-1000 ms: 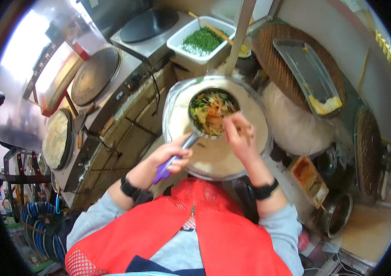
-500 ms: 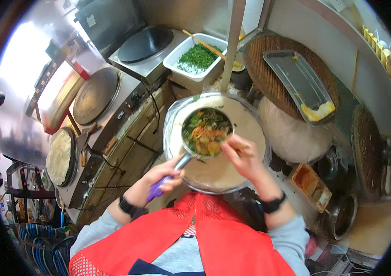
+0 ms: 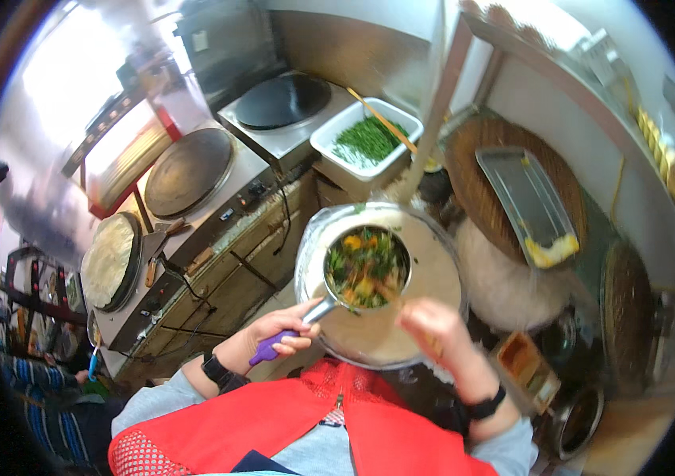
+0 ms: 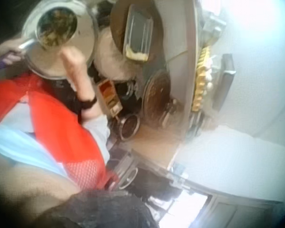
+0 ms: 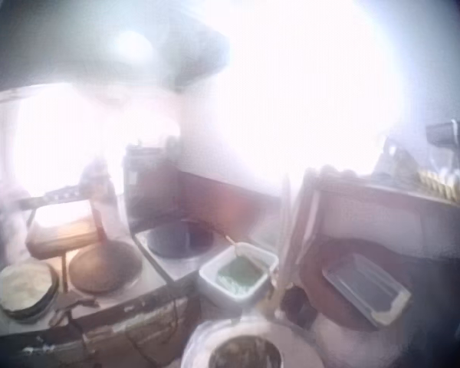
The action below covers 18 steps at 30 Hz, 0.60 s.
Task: The person assembles wraps by spreading a cooked vegetable and egg mixture onto thin flatbreads on a griddle, then adds seasonings and sauces. They use chopsticks and a spatula to handle the ingredients and a ladle to transfer the mixture.
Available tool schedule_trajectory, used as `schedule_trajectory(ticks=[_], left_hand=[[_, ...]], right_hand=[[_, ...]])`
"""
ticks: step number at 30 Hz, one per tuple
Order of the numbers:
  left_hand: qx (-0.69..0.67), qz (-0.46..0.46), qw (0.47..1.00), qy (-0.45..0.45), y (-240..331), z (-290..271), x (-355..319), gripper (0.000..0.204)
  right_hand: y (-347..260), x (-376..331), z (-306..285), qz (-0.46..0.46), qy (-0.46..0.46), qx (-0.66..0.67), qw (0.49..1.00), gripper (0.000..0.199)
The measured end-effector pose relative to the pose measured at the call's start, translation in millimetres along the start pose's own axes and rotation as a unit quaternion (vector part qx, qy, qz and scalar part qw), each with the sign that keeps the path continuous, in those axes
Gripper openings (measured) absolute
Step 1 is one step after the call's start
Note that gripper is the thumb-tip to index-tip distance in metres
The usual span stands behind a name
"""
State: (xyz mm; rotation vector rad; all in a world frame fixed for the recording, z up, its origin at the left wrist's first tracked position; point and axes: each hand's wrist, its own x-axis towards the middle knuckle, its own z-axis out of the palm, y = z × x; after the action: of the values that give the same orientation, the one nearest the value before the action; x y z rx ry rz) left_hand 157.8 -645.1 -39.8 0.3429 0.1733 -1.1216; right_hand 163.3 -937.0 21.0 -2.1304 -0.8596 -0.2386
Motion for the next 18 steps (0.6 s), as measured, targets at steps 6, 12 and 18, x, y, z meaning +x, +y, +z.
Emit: schedule_trajectory(ticks=[6, 12, 18], left_hand=[[0.049, 0.006, 0.999, -0.009, 2, -1, 4, 0.079], [0.060, 0.013, 0.998, 0.010, -4, -6, 8, 0.074], [0.044, 0.017, 0.997, -0.060, -8, -2, 10, 0.072]], right_hand=[[5, -2, 1, 0.061, 0.076, -0.051, 0.994, 0.007], [4, -5, 2, 0.170, 0.056, -0.011, 0.984, 0.004], [1, -9, 0, 0.090, 0.041, 0.017, 0.995, 0.004]])
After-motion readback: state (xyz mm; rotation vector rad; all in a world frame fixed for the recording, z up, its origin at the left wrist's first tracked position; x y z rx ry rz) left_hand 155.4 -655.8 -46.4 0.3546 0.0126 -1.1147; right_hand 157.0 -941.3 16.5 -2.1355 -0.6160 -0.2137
